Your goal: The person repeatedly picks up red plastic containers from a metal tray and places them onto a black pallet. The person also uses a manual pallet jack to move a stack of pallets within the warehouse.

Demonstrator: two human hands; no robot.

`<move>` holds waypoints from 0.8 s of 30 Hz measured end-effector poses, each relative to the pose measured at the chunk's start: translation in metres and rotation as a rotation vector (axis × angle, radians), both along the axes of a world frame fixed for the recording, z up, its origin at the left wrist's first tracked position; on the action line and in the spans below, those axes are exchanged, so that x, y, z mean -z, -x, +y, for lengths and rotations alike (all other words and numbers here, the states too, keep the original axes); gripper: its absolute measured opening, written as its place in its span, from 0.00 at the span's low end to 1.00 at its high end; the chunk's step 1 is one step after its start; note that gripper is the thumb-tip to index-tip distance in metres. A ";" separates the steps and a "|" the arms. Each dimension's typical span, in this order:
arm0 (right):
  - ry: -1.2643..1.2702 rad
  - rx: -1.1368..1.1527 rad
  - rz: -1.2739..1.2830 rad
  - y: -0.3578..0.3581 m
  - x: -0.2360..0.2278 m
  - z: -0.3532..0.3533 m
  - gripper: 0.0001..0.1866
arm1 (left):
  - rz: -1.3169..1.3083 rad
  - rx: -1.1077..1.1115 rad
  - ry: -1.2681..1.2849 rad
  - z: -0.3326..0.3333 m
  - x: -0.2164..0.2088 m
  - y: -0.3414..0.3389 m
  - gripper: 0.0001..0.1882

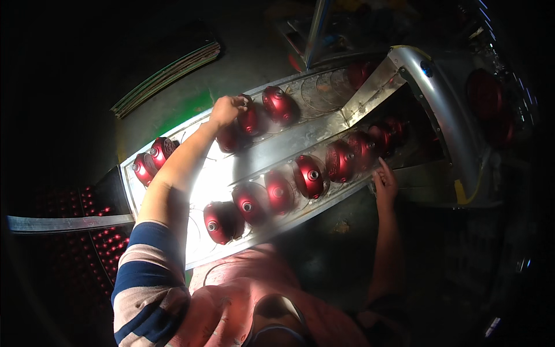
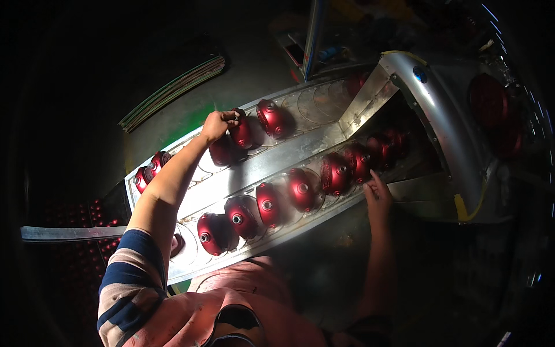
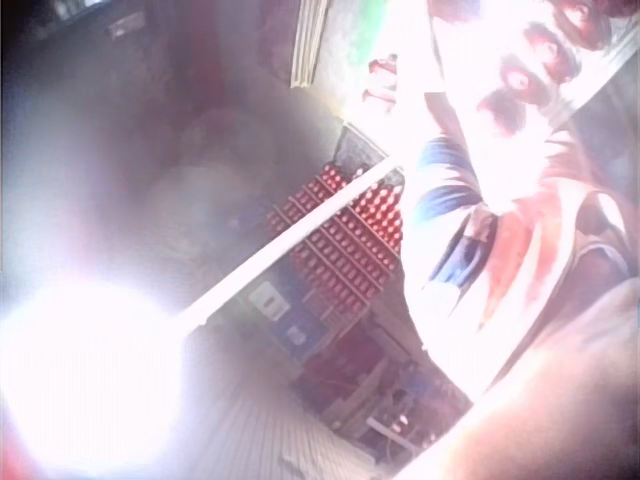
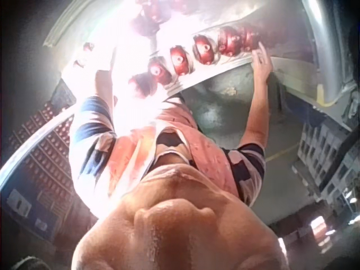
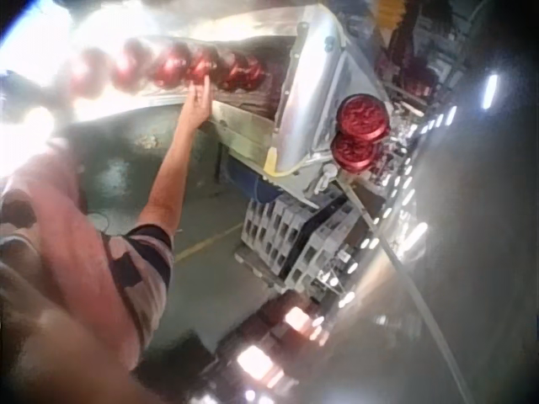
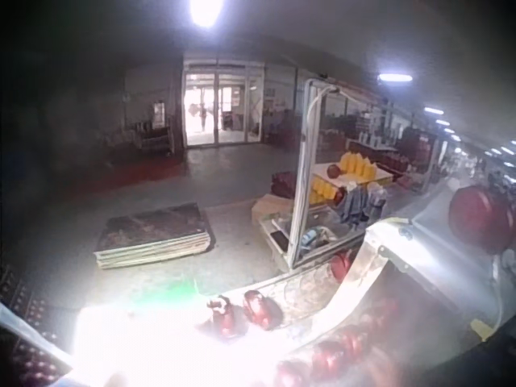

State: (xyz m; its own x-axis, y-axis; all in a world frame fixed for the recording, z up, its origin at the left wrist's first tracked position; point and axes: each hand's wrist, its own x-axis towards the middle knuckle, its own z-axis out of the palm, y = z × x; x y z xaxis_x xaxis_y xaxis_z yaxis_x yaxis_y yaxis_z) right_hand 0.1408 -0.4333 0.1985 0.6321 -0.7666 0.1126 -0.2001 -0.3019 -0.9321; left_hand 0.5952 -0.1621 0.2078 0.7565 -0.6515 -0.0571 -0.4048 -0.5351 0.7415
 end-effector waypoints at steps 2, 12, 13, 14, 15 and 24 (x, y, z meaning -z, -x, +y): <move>-0.047 0.064 0.133 0.037 -0.009 0.023 0.26 | 0.157 -0.020 0.028 0.019 0.001 -0.006 0.20; 0.148 0.043 0.236 0.101 -0.013 0.115 0.25 | 0.164 -0.295 0.345 0.106 0.000 -0.032 0.15; 0.148 0.020 0.226 0.097 -0.015 0.126 0.24 | 0.071 -0.237 0.410 0.112 -0.006 -0.027 0.15; 0.151 0.019 0.230 0.090 -0.019 0.138 0.24 | -0.009 -0.244 0.427 0.121 -0.016 -0.018 0.14; 0.149 -0.021 0.113 0.083 -0.022 0.154 0.23 | -0.216 -0.209 0.504 0.133 -0.028 -0.004 0.14; 0.144 -0.582 -0.327 -0.015 -0.040 0.427 0.22 | 0.387 -0.127 0.772 0.480 -0.032 0.284 0.10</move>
State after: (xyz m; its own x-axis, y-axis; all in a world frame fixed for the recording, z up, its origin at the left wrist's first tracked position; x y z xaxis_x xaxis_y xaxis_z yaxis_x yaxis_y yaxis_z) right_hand 0.1563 -0.0059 0.2383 0.8531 -0.2755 0.4431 0.3171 -0.4007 -0.8596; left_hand 0.3109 0.3178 0.2401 0.8448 -0.5261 0.0974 -0.0206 0.1499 0.9885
